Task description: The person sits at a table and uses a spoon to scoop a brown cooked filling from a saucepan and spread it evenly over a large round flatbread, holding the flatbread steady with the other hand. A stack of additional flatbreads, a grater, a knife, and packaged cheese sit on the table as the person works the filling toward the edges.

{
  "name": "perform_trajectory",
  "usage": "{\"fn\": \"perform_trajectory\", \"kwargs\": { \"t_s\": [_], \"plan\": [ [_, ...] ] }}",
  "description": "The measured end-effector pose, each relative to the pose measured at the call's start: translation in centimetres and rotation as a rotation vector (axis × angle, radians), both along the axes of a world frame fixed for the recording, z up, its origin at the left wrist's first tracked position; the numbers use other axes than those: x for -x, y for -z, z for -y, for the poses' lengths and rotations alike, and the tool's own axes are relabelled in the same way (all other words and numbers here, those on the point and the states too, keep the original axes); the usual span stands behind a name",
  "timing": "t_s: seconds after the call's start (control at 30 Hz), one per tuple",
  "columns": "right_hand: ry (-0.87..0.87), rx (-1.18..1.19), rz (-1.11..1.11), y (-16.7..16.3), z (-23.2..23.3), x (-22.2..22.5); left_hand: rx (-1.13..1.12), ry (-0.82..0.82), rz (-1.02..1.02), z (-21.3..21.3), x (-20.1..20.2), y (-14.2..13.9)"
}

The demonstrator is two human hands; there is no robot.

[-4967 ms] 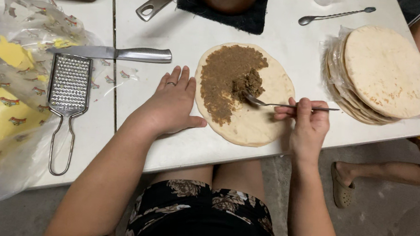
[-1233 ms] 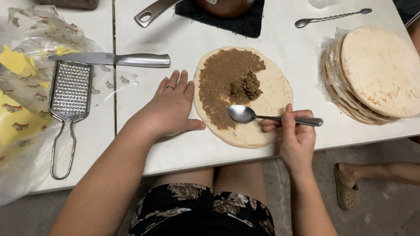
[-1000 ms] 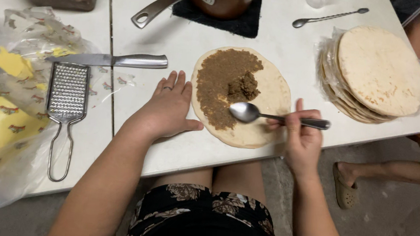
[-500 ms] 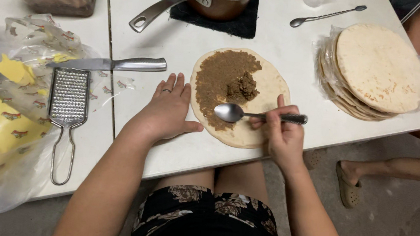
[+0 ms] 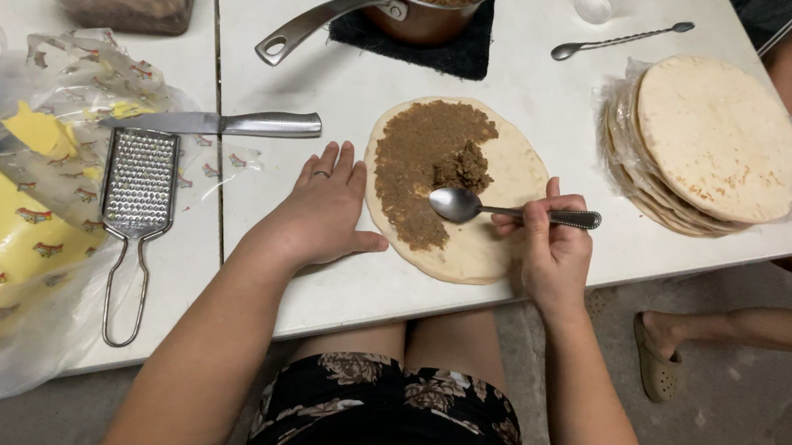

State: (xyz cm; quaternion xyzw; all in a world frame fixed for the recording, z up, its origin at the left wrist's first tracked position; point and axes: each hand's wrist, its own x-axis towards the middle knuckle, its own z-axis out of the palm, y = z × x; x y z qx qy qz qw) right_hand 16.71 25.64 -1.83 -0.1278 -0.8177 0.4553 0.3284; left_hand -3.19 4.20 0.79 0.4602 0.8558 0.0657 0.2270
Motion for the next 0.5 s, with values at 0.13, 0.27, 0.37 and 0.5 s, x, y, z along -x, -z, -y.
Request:
{"fn": "perform_trajectory", "kwargs": {
  "t_s": [0.13,0.27,0.37,0.5],
  "plan": [
    [-0.016,0.478,0.000,0.6,0.5,0.2,-0.001,0.004,0.003,-0.2,0.0,0.0],
    [-0.078,0.090,-0.011,0.7,0.5,0.4,0.004,0.008,-0.004,-0.2,0.1,0.0],
    [0.013,0.087,-0.011,-0.3,-0.8,-0.3,-0.006,-0.001,0.009,0.1,0.0,-0.1],
    [0.003,0.137,-0.083,-0.3,-0.6,-1.4,0.020,-0.004,0.020,-0.3,0.0,-0.3]
  ]
}}
